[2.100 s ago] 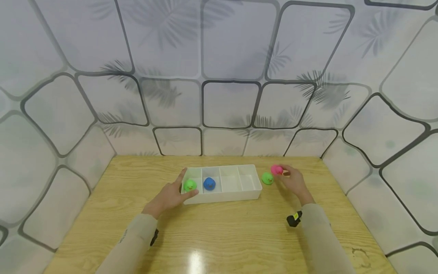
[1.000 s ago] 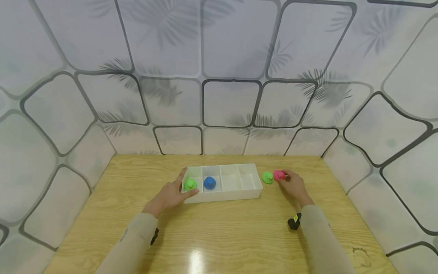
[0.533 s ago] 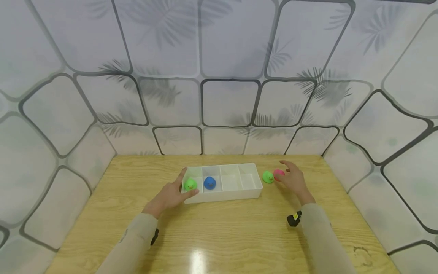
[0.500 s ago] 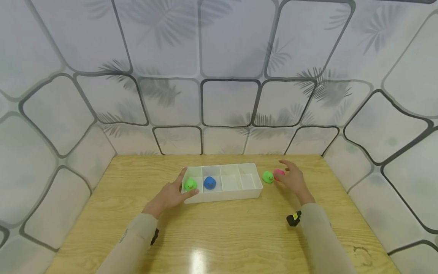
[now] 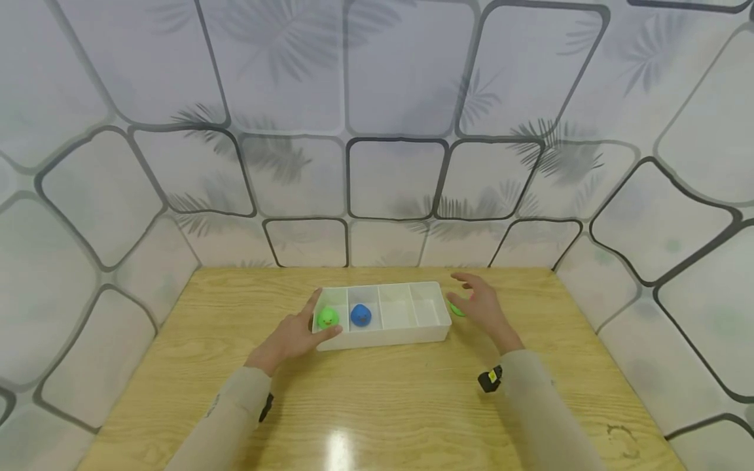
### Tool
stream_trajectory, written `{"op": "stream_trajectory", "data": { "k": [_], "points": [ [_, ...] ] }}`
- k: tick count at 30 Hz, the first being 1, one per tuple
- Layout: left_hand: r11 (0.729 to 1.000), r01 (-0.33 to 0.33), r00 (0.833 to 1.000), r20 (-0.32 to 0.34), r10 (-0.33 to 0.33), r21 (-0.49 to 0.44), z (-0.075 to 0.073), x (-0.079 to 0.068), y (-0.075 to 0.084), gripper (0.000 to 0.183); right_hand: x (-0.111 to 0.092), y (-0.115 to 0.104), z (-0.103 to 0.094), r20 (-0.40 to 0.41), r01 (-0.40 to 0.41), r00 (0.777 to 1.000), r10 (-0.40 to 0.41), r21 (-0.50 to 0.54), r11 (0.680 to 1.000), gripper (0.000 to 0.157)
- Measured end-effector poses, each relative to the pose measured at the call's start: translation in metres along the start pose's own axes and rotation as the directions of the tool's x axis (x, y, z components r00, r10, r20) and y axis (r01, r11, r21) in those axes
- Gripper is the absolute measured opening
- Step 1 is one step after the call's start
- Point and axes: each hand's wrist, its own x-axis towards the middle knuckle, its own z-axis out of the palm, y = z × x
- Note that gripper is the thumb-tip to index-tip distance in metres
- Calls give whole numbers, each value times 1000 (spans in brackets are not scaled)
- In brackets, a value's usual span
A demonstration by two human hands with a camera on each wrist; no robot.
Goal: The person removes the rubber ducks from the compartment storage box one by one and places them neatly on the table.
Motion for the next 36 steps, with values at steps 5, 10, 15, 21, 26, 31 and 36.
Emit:
{"op": "stream_trajectory", "data": {
  "k": [5,10,15,21,26,31,36],
  "points": [
    [1000,-1,1000,4,1,-7,0,0,-1,114,0,-18,9,18,67,998,-67,-11,998,52],
    [1000,-6,1000,8,6,-20,1,-1,-2,114,2,-31,17,30,103,994,-102,-13,995,52],
    [1000,-6,1000,7,6,-17,0,-1,-1,114,3,-46,24,62,108,992,-108,-10,994,50],
    [1000,-3,1000,3,3,-9,1,-1,-2,114,3,-59,35,89,161,983,-159,-5,987,50],
    [1000,-2,1000,-2,2,-9,1,0,-2,114,4,-63,46,137,198,970,-198,17,980,50],
    [1000,0,1000,-7,0,-7,1,1,-3,115,4,-70,57,193,239,952,-239,23,971,51],
    [1000,4,1000,-7,-4,-2,2,1,-3,114,2,-78,65,231,256,939,-256,29,966,51]
  ]
}}
